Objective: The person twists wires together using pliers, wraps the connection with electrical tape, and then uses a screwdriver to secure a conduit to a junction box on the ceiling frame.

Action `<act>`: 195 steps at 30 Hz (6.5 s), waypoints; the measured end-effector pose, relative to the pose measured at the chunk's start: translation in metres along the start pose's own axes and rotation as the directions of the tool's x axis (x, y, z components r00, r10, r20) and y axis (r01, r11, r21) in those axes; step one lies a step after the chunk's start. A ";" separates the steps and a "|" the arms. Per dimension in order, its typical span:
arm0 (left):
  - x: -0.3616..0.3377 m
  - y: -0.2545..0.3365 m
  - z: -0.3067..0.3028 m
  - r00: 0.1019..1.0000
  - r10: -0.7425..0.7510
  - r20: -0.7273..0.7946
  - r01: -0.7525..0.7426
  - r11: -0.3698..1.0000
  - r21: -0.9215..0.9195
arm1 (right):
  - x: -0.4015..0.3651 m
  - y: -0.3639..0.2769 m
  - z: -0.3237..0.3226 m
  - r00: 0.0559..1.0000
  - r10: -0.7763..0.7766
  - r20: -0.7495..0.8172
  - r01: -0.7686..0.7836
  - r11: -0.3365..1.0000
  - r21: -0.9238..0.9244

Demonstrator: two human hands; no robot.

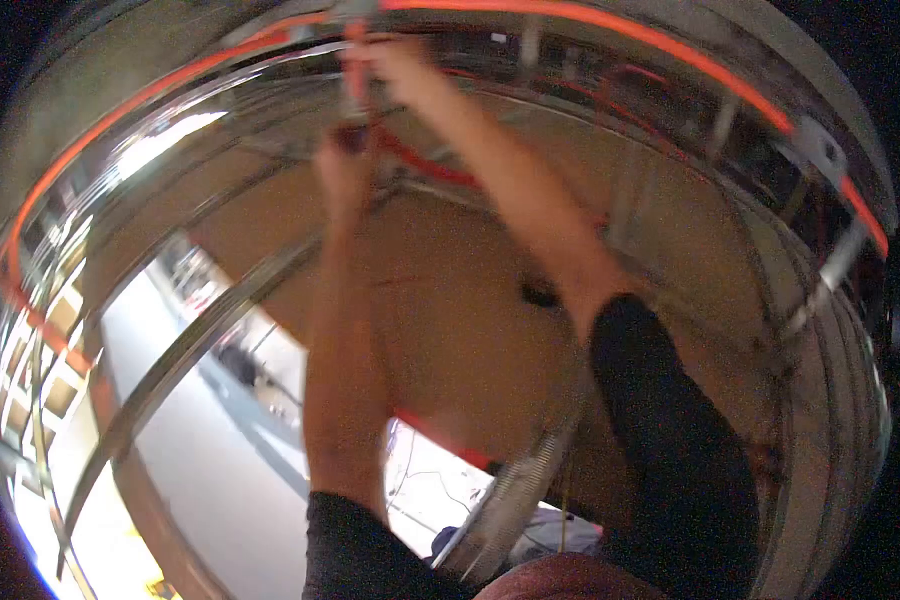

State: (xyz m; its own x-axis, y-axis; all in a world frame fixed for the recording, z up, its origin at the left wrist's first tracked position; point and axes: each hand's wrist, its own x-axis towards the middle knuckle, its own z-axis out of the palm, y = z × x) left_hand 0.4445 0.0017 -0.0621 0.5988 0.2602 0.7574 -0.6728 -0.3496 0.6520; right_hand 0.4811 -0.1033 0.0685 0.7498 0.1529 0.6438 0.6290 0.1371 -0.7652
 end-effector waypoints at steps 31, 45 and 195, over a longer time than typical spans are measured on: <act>-0.004 0.010 0.009 0.989 -0.024 0.143 0.070 0.942 -0.329 | 0.001 0.002 -0.013 0.995 0.089 0.047 -0.083 0.990 -0.115; -0.003 0.001 0.009 0.999 0.023 0.049 -0.011 0.972 -0.235 | 0.001 0.005 -0.013 0.995 0.075 0.070 -0.075 0.997 -0.009; -0.003 0.007 0.006 0.990 -0.118 0.077 0.131 0.974 -0.187 | 0.087 0.057 -0.022 0.998 -0.019 0.065 -0.013 0.886 0.464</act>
State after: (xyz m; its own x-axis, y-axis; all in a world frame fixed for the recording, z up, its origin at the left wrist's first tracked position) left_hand 0.4403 -0.0074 -0.0603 0.7058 0.2293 0.6702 -0.6580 -0.1382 0.7402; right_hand 0.5867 -0.1035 0.0810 0.7226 0.2133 0.6576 0.4520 0.5739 -0.6828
